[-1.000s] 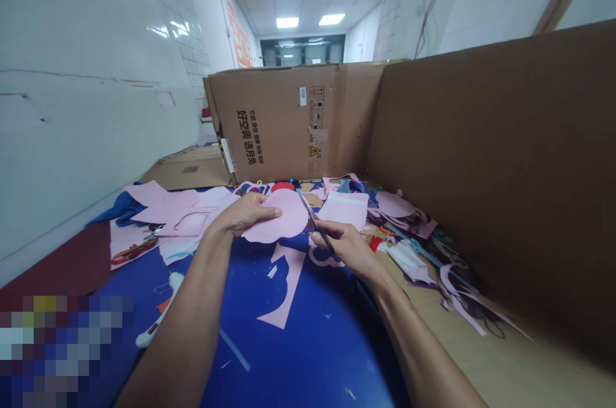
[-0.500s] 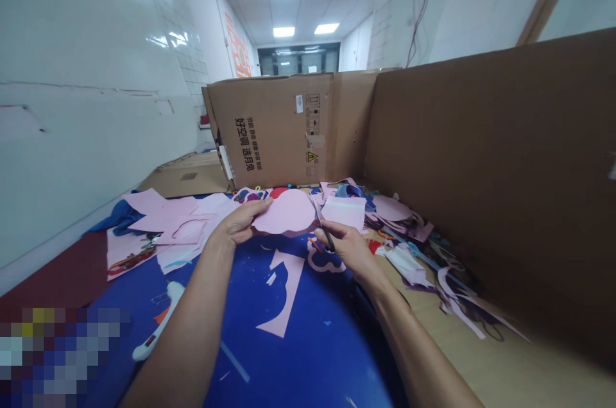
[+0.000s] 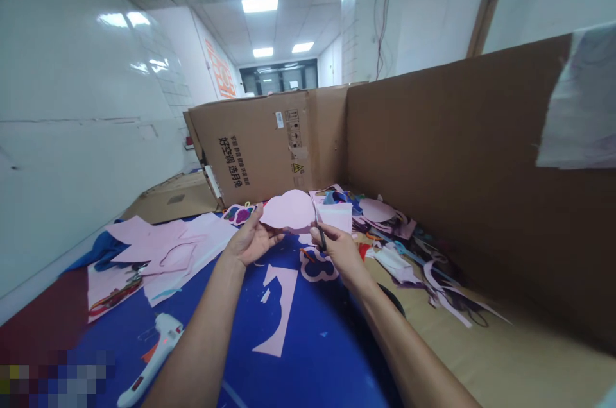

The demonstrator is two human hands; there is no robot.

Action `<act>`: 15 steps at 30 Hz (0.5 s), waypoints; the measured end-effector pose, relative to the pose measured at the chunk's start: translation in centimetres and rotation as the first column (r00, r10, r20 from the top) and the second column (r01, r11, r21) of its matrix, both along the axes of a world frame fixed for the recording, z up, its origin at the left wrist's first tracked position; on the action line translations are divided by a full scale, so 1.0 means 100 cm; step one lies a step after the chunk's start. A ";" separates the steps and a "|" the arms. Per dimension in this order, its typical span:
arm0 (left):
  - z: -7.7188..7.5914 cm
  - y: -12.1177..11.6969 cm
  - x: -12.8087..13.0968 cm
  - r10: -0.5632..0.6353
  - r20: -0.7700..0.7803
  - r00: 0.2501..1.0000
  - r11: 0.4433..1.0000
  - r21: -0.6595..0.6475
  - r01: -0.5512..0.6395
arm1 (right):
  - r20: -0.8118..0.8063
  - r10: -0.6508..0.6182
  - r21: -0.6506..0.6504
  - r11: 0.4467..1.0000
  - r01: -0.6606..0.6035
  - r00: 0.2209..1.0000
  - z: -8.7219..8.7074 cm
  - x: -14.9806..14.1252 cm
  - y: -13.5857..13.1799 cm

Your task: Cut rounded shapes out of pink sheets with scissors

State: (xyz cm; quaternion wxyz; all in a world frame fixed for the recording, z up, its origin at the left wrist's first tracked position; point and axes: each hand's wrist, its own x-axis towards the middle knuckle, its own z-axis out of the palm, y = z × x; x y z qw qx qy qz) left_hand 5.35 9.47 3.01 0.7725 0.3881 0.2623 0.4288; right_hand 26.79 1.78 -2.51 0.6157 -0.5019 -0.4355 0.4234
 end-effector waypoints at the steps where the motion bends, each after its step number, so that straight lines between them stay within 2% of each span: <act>1: -0.001 -0.001 0.004 0.001 -0.006 1.000 1.000 0.003 -0.001 | -0.006 -0.008 -0.001 1.000 0.008 1.000 0.000 0.000 0.000; 8: -0.004 -0.009 0.033 0.153 -0.048 0.987 0.981 0.127 -0.146 | -0.034 -0.040 0.015 0.999 0.040 0.999 -0.002 -0.003 0.001; 15: -0.002 -0.022 0.055 0.346 -0.187 0.919 0.936 0.140 -0.324 | -0.078 -0.013 0.060 0.998 0.017 0.997 0.000 -0.008 0.001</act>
